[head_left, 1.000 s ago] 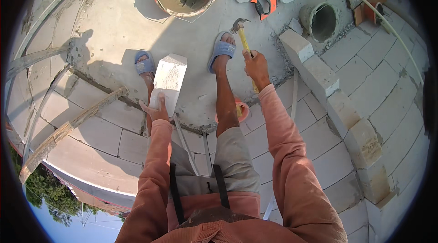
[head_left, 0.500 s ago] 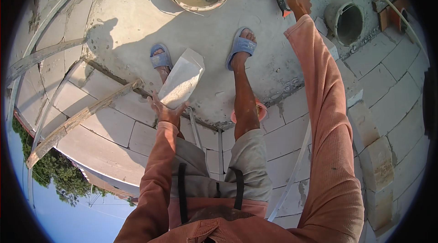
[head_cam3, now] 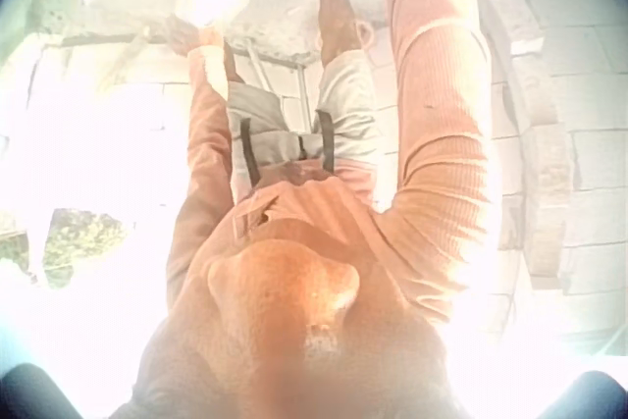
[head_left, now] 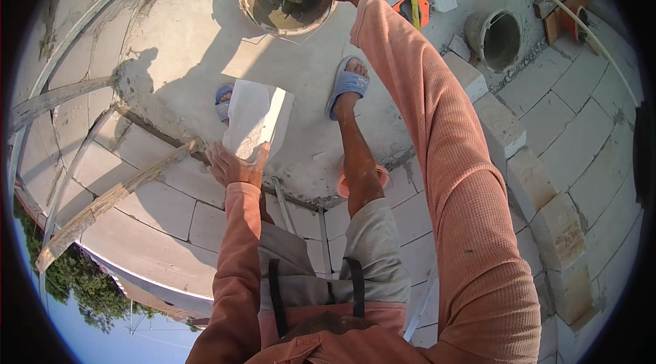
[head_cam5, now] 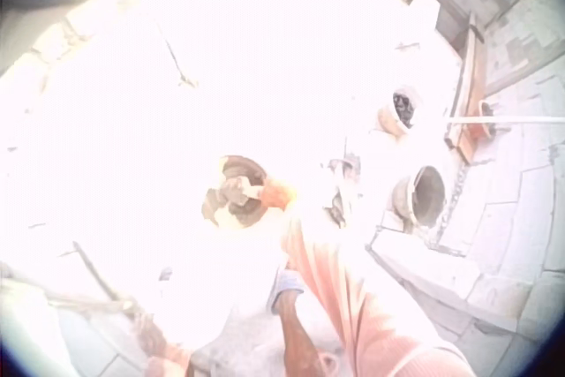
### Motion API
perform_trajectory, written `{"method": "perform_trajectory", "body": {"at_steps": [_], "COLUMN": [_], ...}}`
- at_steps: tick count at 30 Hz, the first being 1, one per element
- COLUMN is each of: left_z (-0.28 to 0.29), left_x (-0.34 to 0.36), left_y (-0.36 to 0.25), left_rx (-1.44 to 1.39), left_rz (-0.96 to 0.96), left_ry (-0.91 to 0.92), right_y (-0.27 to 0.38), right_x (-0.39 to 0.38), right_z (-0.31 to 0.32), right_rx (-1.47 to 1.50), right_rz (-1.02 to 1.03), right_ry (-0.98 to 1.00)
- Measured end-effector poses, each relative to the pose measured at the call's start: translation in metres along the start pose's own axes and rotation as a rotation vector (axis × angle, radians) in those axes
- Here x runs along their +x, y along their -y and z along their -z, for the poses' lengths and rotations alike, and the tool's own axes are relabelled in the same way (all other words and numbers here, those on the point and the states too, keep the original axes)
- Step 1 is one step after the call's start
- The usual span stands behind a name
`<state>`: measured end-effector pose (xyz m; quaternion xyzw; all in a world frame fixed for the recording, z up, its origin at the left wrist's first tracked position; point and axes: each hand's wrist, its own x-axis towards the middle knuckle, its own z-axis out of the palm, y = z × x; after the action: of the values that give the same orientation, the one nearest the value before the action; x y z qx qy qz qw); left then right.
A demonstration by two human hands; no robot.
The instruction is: The person applies mortar from a bucket onto a ledge using a trowel and places white blocks onto the mortar, tapping them with a hammer to secure them. They also handle a saw and use a tape measure to check distances on the wall.
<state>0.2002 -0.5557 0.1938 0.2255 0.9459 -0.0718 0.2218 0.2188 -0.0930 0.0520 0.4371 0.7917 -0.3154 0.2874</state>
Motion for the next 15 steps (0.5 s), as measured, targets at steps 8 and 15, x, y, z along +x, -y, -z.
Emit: {"method": "perform_trajectory", "body": {"at_steps": [8,15], "left_z": [0.019,0.025], "left_x": [0.024,0.029], "left_y": [-0.016,-0.001], "left_rx": [-0.144,0.09], "left_rz": [0.097,0.176], "left_ry": [0.203,0.315], "right_y": [-0.033,-0.028], "right_x": [-0.152,-0.228], "right_z": [-0.026,-0.048], "right_rx": [1.578,1.432], "right_rz": [-0.252,-0.326], "right_ry": [0.289,0.384]}}
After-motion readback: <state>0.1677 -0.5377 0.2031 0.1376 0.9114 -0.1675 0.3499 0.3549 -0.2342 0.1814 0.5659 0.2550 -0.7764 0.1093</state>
